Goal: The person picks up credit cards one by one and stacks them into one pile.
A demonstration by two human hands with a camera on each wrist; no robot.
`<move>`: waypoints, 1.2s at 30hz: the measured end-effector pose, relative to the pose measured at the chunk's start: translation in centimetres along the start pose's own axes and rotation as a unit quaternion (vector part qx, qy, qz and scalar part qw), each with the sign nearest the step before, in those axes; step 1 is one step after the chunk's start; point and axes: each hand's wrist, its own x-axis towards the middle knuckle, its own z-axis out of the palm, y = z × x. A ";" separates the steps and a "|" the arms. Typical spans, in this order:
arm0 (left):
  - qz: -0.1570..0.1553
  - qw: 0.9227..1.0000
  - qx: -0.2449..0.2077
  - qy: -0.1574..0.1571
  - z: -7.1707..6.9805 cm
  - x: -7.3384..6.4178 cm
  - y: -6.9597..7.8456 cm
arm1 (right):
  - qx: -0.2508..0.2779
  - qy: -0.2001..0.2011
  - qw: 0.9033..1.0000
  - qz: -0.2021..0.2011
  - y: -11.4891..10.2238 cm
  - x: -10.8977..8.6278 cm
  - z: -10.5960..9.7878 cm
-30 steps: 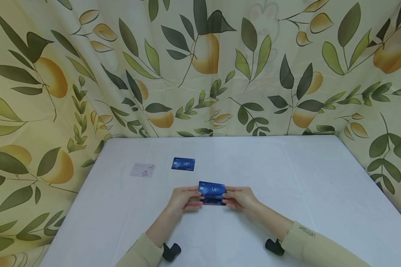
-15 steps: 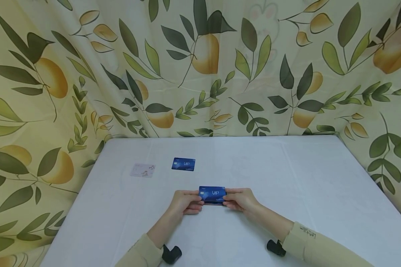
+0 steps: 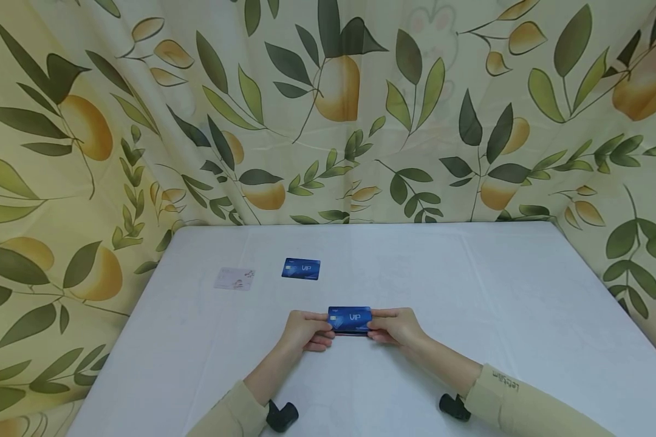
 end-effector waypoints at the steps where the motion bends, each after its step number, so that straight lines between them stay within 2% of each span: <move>1: 0.001 1.000 0.003 0.000 0.0 0.0 0.0 | -0.005 0.000 1.000 -0.004 0.0 0.0 0.0; 10: 0.016 1.000 0.023 0.008 0.3 0.0 -0.1 | -0.044 0.007 0.999 -0.024 0.2 0.3 -0.1; 23: 0.024 0.999 0.025 0.014 0.4 0.1 -0.1 | -0.106 0.018 0.993 -0.040 0.4 0.7 -0.1; 36: 0.039 0.999 0.024 0.024 0.5 0.1 -0.2 | -0.117 0.017 0.992 -0.043 0.6 0.6 -0.1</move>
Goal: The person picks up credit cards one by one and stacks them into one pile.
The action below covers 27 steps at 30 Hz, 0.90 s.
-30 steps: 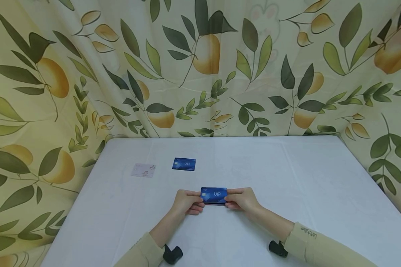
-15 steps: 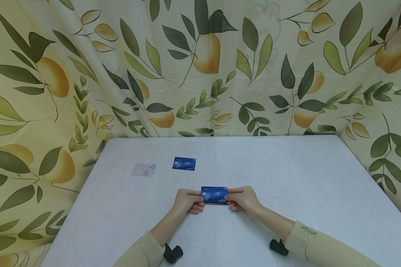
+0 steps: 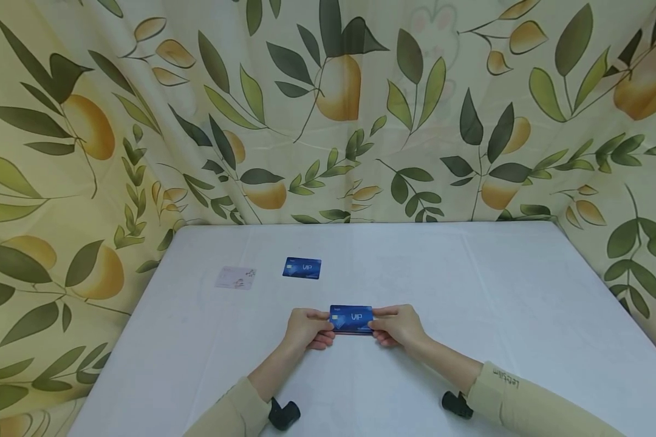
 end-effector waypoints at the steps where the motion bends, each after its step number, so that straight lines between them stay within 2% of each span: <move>1: 0.001 1.000 0.001 0.001 0.0 0.0 0.0 | 0.000 0.001 1.000 0.001 0.0 0.0 0.0; 14: -0.002 1.000 0.015 0.021 0.3 0.2 -0.1 | -0.008 0.021 1.000 0.018 0.2 0.3 0.2; 27: -0.006 1.000 0.005 0.018 0.1 0.3 -0.3 | 0.005 0.005 1.000 0.018 0.2 0.3 0.1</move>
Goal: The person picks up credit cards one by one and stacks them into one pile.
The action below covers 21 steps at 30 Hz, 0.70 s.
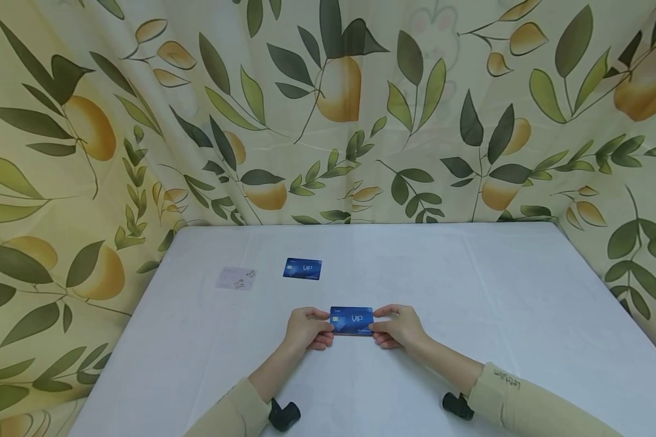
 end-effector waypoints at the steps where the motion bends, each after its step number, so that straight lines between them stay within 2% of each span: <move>1: 0.002 1.000 -0.002 -0.002 -0.1 0.0 0.0 | 0.002 -0.001 1.000 -0.001 0.0 0.0 -0.1; 7: -0.012 1.000 -0.021 -0.013 -1.1 0.3 0.1 | 0.025 -0.009 1.000 -0.004 -0.7 0.0 -0.6; 11: -0.024 0.999 -0.040 -0.009 -2.2 0.7 0.9 | 0.033 -0.018 0.999 -0.004 -1.6 0.3 -0.9; 14: -0.025 0.998 -0.049 0.007 -3.2 1.1 1.7 | 0.038 -0.027 0.999 -0.006 -2.7 0.8 -0.9; 21: -0.014 0.996 -0.054 0.066 -5.6 3.2 3.3 | 0.072 -0.089 0.993 -0.018 -5.4 2.3 0.0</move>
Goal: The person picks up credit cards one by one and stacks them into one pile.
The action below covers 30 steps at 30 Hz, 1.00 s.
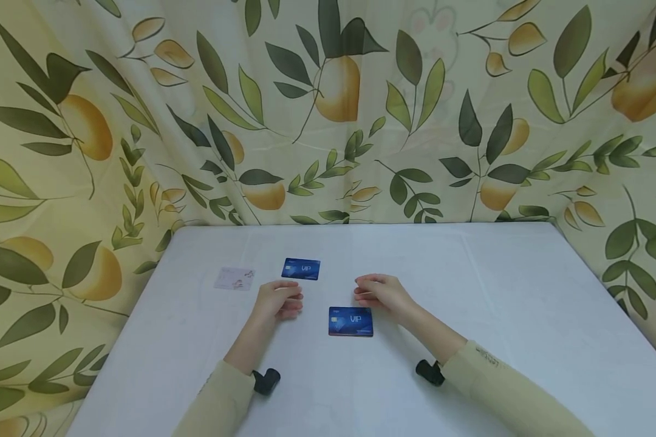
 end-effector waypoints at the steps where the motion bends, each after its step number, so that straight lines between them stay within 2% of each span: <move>1: 0.002 1.000 -0.003 0.006 -0.3 0.4 0.2 | 0.005 -0.008 1.000 0.000 -0.3 0.3 0.2; 7: 0.012 0.999 -0.019 0.028 -1.7 2.5 1.2 | 0.043 -0.034 0.998 0.023 -1.2 2.3 1.8; 11: 0.008 0.998 -0.035 0.042 -2.5 3.7 1.8 | 0.080 -0.023 0.995 0.049 -1.2 3.8 2.8; 16: -0.015 0.996 -0.063 0.064 -3.1 4.8 2.1 | 0.134 -0.012 0.988 0.073 -0.8 5.5 3.9; 22: -0.013 0.993 -0.087 0.076 -3.4 5.4 2.1 | 0.203 -0.011 0.977 0.064 -0.5 6.3 5.2; 26: -0.026 0.993 -0.086 0.080 -3.4 5.4 2.2 | 0.248 -0.015 0.967 0.063 -0.2 6.4 5.8; 30: -0.041 0.994 -0.073 0.071 -3.2 5.5 2.2 | 0.274 -0.028 0.959 0.063 -0.1 6.6 6.4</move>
